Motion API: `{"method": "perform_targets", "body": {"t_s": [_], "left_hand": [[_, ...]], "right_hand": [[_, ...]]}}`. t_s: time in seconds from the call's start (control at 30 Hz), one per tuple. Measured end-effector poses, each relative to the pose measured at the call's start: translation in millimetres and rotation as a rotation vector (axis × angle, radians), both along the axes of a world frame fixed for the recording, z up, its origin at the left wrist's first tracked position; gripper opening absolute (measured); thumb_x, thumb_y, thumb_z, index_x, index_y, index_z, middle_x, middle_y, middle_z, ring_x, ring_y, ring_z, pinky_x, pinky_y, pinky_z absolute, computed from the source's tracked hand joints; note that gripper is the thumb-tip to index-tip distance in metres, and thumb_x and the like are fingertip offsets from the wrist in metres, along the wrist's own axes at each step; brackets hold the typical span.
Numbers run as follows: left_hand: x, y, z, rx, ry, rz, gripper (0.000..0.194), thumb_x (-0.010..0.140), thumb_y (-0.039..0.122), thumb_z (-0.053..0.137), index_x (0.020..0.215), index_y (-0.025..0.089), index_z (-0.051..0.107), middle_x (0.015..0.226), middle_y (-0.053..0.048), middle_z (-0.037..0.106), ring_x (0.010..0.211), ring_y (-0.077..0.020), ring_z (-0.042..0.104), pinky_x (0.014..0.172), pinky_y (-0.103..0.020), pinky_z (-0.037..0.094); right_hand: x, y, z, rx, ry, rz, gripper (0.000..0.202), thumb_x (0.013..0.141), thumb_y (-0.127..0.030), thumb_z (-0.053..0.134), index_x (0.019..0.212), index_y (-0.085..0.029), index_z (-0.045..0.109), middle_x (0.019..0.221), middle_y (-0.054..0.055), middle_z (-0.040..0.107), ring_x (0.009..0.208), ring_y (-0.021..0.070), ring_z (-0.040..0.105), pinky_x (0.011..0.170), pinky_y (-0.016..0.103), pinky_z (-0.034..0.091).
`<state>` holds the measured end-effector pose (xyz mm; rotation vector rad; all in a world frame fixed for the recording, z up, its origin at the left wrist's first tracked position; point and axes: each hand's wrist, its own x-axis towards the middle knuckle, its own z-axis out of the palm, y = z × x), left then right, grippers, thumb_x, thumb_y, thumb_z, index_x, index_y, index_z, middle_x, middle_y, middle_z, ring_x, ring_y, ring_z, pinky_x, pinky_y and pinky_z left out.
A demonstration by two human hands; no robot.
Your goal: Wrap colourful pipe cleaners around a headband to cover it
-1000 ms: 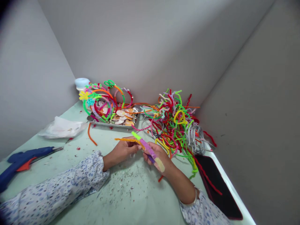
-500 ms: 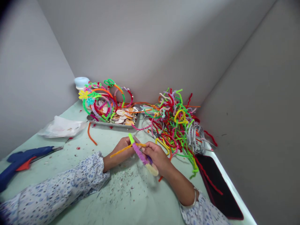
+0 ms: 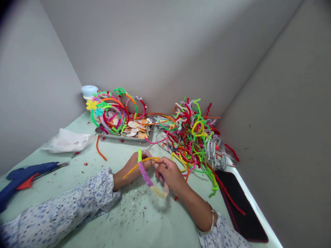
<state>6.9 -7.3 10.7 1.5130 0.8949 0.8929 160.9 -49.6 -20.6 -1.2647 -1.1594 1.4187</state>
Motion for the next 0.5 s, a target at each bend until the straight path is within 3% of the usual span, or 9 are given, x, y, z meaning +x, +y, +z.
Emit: {"method": "perform_targets", "body": {"t_s": [0.27, 0.5], "left_hand": [[-2.2, 4.0, -2.8, -0.029, -0.031, -0.107, 0.029, 0.066, 0.039, 0.064, 0.069, 0.01, 0.059, 0.053, 0.001, 0.051, 0.049, -0.0081, 0.043, 0.047, -0.02, 0.033], [-3.2, 7.7, -15.6, 0.01, 0.051, -0.055, 0.026, 0.069, 0.037, 0.063, 0.07, 0.011, 0.06, 0.054, 0.001, 0.052, 0.05, -0.0087, 0.044, 0.047, -0.02, 0.033]], "right_hand": [[1.7, -0.5, -1.5, 0.007, 0.045, 0.024, 0.018, 0.078, -0.038, 0.054, 0.079, -0.02, 0.052, 0.055, -0.006, 0.052, 0.04, 0.0064, 0.04, 0.038, 0.017, 0.033], [0.8, 0.0, -1.4, 0.018, 0.02, 0.017, 0.017, 0.079, -0.036, 0.053, 0.078, -0.02, 0.051, 0.052, -0.007, 0.051, 0.039, 0.0059, 0.039, 0.038, 0.018, 0.029]]}}
